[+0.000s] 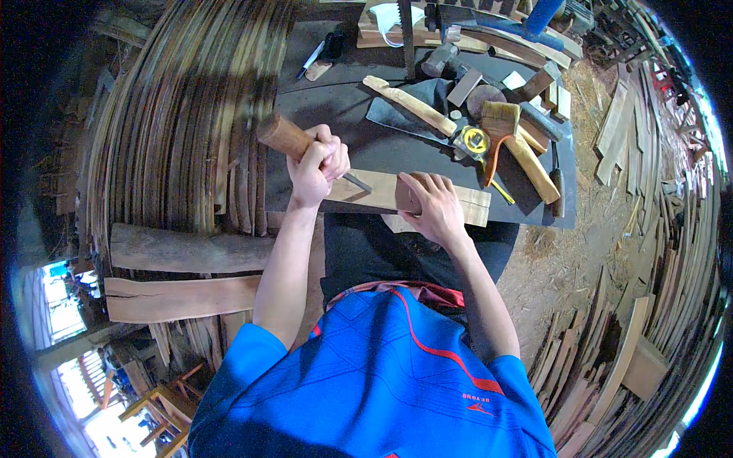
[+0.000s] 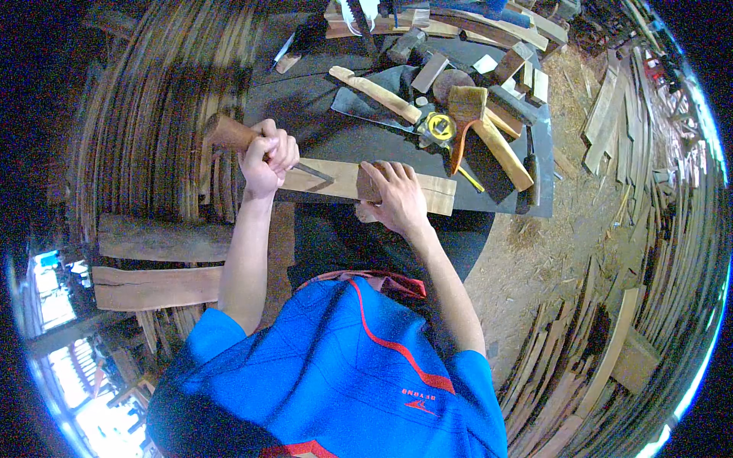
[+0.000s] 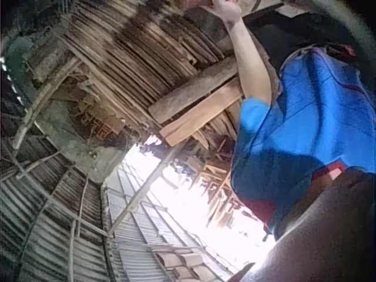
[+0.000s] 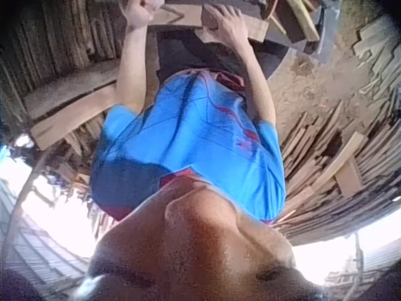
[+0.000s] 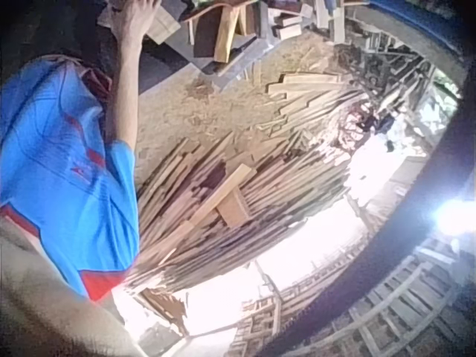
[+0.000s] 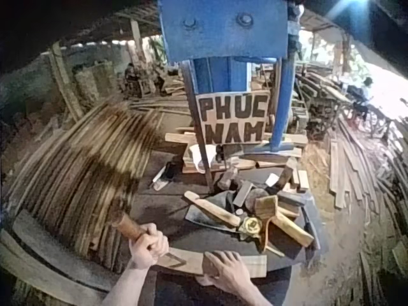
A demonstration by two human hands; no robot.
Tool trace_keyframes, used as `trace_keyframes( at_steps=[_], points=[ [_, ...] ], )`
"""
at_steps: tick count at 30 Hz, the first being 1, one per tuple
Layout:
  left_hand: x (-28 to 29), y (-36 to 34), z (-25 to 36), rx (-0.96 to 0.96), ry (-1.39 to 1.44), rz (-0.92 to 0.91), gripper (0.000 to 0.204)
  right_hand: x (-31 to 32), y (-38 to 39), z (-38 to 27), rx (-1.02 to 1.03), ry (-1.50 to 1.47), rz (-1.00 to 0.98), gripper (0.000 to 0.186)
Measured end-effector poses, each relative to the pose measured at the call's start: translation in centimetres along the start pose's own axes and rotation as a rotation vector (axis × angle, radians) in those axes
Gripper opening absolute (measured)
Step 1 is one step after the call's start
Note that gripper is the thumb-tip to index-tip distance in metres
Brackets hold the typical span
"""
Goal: The recorder uses a chisel and a mallet to carve and shape a piece of wood at a workbench.
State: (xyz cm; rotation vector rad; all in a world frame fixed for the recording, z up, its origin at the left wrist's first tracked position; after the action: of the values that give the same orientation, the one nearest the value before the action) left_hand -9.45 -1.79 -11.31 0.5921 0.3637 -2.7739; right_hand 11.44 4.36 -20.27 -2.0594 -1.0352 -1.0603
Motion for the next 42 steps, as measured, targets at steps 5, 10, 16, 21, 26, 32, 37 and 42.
trace_keyframes(
  at_steps=[5,10,16,21,26,32,37,42],
  points=[
    [-0.5,0.7,0.1,-0.066,0.008,-0.026,0.026,0.0,0.1,0.0,-0.001,0.008,0.006,0.071],
    [-0.5,0.6,0.0,-0.051,0.035,-0.023,0.026,0.2,0.0,-0.1,-0.015,-0.015,0.010,0.068],
    [-1.1,1.0,0.1,-0.068,0.007,-0.016,0.027,0.0,0.0,0.0,-0.010,-0.024,0.030,0.067],
    [-1.5,0.8,0.2,-0.056,-0.021,-0.009,0.027,0.2,0.0,-0.1,-0.005,-0.023,0.035,0.068],
    [-0.7,-0.2,0.0,0.006,0.001,-0.032,0.027,0.1,0.1,0.0,-0.002,-0.025,0.032,0.068],
    [-0.5,-0.6,-0.9,0.013,0.081,-0.067,0.028,0.4,0.3,0.1,-0.023,-0.006,0.030,0.070],
    [-1.1,0.5,-0.2,-0.017,0.083,-0.022,0.026,1.4,0.0,-0.4,0.040,-0.219,0.167,0.061],
    [-1.6,0.7,-0.2,-0.035,0.074,-0.008,0.025,7.2,1.7,5.9,-0.218,-0.099,0.684,0.037]
  ],
)
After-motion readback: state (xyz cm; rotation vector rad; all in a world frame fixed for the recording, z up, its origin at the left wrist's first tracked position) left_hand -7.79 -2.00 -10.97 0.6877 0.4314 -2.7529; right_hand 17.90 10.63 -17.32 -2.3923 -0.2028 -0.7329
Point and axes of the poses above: each hand's wrist, its own y-axis away from the middle knuckle, its own x-axis out of the back of the hand, z = x × y, the point moved 3 cm from there along -y, towards the middle knuckle
